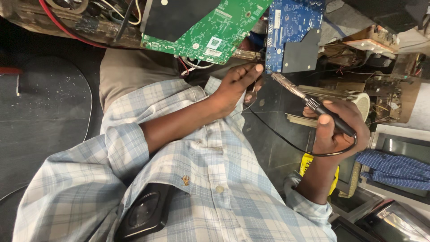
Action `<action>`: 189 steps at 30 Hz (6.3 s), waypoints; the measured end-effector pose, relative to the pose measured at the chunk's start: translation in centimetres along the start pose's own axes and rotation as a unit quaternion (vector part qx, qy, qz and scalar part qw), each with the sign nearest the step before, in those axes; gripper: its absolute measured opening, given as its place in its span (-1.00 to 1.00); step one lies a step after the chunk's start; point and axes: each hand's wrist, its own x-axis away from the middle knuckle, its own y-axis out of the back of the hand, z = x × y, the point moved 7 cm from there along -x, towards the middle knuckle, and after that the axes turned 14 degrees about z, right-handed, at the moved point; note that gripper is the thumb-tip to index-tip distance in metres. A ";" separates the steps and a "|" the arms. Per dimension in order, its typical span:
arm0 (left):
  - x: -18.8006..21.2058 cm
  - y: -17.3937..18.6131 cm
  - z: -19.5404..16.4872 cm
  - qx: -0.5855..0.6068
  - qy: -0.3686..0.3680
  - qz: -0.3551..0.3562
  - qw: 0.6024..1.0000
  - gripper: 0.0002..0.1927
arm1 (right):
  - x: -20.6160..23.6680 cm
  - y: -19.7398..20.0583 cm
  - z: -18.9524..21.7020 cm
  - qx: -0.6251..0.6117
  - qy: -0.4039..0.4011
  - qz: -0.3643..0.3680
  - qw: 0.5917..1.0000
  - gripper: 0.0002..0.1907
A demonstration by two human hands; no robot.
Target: The person solders components on a blue circuit board removed from a television, holding a soldering iron in one hand and solder wire in the other while the board rests on their lap. They reposition the board, apply solder to multiple points, and continue working on the board throughout the episode.
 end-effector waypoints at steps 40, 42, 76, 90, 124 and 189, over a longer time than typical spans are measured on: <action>0.1 -4.2 -4.2 -0.207 -0.079 -0.152 0.963 -0.51 | -11.1 0.3 -18.5 -0.601 0.045 -0.024 0.797 -0.60; -0.7 -5.5 -5.0 -0.233 -0.139 -0.134 0.953 -0.51 | -10.5 0.6 -19.6 -0.622 0.048 -0.033 0.781 -0.58; 5.0 1.0 -2.1 -0.311 0.113 -0.080 0.940 -0.67 | 4.7 -5.2 -19.6 -0.537 -0.004 -0.146 0.831 -0.60; 3.5 3.7 -1.5 -0.230 0.070 -0.073 0.968 -0.61 | 3.3 -5.9 -17.3 -0.529 -0.070 -0.166 0.829 -0.62; 3.8 1.7 -2.9 -0.221 0.084 -0.158 0.959 -0.57 | 3.0 -5.0 -17.1 -0.546 -0.051 -0.209 0.810 -0.71; 4.9 1.2 -2.9 -0.086 -0.024 -0.140 0.986 -0.69 | -2.7 -1.0 -0.8 0.048 0.161 0.054 0.984 -0.58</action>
